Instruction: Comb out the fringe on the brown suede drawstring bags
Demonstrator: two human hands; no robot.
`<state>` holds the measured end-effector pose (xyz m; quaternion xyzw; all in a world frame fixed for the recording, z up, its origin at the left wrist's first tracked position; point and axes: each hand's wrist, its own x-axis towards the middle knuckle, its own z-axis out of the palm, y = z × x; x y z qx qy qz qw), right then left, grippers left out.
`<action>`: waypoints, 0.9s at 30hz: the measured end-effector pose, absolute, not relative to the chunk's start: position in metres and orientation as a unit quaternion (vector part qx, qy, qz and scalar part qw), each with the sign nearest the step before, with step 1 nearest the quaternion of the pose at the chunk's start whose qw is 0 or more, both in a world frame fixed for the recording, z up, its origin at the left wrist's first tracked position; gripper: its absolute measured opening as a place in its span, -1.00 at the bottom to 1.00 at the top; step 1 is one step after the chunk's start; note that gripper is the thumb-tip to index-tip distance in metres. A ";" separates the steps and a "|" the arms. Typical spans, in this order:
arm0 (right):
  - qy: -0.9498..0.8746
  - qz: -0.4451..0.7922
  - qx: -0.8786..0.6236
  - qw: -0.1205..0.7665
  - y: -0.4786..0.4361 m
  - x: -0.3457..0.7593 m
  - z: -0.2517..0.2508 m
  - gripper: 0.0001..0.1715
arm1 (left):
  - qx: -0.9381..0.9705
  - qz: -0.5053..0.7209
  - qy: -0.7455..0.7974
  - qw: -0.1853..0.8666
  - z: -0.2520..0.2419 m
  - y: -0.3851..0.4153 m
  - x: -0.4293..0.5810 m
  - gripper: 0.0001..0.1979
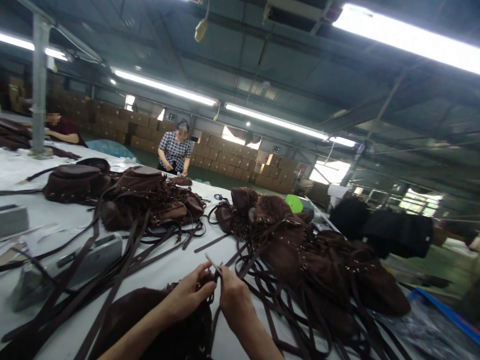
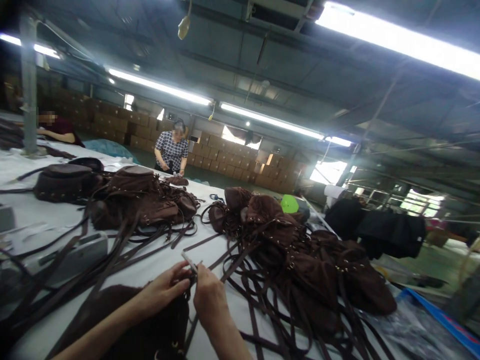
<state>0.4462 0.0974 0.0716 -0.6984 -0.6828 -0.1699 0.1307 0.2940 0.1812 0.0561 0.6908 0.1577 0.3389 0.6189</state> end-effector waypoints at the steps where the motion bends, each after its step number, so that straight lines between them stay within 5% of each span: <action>1: -0.698 -0.171 -0.684 0.123 0.099 0.440 0.072 -0.61 | 0.714 0.328 0.154 0.599 0.058 0.176 0.297 -0.67; 9: -0.617 -0.126 -0.768 0.117 0.106 0.485 0.084 -0.81 | 0.786 0.285 0.161 0.524 0.060 0.151 0.264 -0.57; 13: -0.492 -0.072 -0.850 0.175 0.082 0.530 0.102 -0.70 | 0.708 0.322 0.215 0.590 0.053 0.164 0.249 -0.51; 18: -0.562 0.085 -0.788 0.236 0.060 0.455 0.066 -0.65 | 0.624 0.379 0.280 0.623 0.049 0.189 0.271 -0.52; 23: -0.477 0.337 -0.627 0.516 0.066 0.361 -0.004 -0.51 | 0.653 0.400 0.315 0.561 0.069 0.204 0.269 -0.47; 27: -0.297 0.505 -0.537 0.607 0.076 0.349 -0.035 -0.55 | 0.709 0.485 0.392 0.330 0.079 0.194 0.205 -0.38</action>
